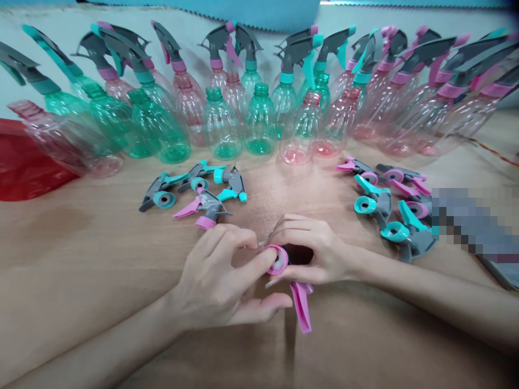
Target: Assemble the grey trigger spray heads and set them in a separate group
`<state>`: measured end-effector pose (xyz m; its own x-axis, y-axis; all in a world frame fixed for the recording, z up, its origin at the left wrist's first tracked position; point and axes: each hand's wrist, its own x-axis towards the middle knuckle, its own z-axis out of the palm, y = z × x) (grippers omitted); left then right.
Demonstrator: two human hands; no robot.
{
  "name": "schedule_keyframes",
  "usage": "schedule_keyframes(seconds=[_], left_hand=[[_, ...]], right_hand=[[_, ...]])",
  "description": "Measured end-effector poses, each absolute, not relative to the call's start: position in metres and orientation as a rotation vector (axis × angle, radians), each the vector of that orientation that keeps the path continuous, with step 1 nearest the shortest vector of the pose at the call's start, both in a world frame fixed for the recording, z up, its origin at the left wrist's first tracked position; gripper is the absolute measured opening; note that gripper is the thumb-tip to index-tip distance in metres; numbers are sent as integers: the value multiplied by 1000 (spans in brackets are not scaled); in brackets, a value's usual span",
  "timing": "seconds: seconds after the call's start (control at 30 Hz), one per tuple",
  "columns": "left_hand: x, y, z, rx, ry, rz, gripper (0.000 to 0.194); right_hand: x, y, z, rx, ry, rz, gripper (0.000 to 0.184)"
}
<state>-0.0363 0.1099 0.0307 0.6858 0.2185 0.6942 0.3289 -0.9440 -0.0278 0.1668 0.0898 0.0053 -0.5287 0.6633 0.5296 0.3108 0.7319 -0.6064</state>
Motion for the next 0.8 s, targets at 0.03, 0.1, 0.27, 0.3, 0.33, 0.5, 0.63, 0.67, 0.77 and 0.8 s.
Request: schedule_keyframes(seconds=[0.03, 0.1, 0.27, 0.3, 0.33, 0.5, 0.63, 0.67, 0.77, 0.8], left_hand=[[-36, 110, 31, -2742, -444, -1108, 42], [-36, 110, 30, -2741, -445, -1119, 40], [-35, 108, 29, -2786, -401, -1180, 34], [-36, 107, 29, -2826, -397, -1204, 32], [-36, 106, 28, -2874, -409, -1231, 30], [-38, 103, 21, -3063, -614, -1286, 23], [-37, 106, 18, -3028, -660, -1276, 22], [-37, 108, 18, -3019, -645, -1268, 22], [-36, 111, 19, -3007, -570, -1270, 24], [-36, 112, 20, -3004, -537, -1272, 24]], right_hand=[[167, 90, 5, -730, -2145, 577, 29], [168, 89, 6, -735, -2137, 587, 28], [168, 90, 6, -771, -2133, 598, 29], [168, 90, 6, -770, -2136, 603, 29], [167, 90, 5, -766, -2138, 610, 30], [167, 90, 5, -726, -2133, 633, 29], [166, 90, 7, -722, -2153, 655, 25], [166, 90, 7, -725, -2158, 660, 24], [166, 89, 7, -730, -2165, 671, 23], [167, 89, 7, -728, -2163, 674, 23]])
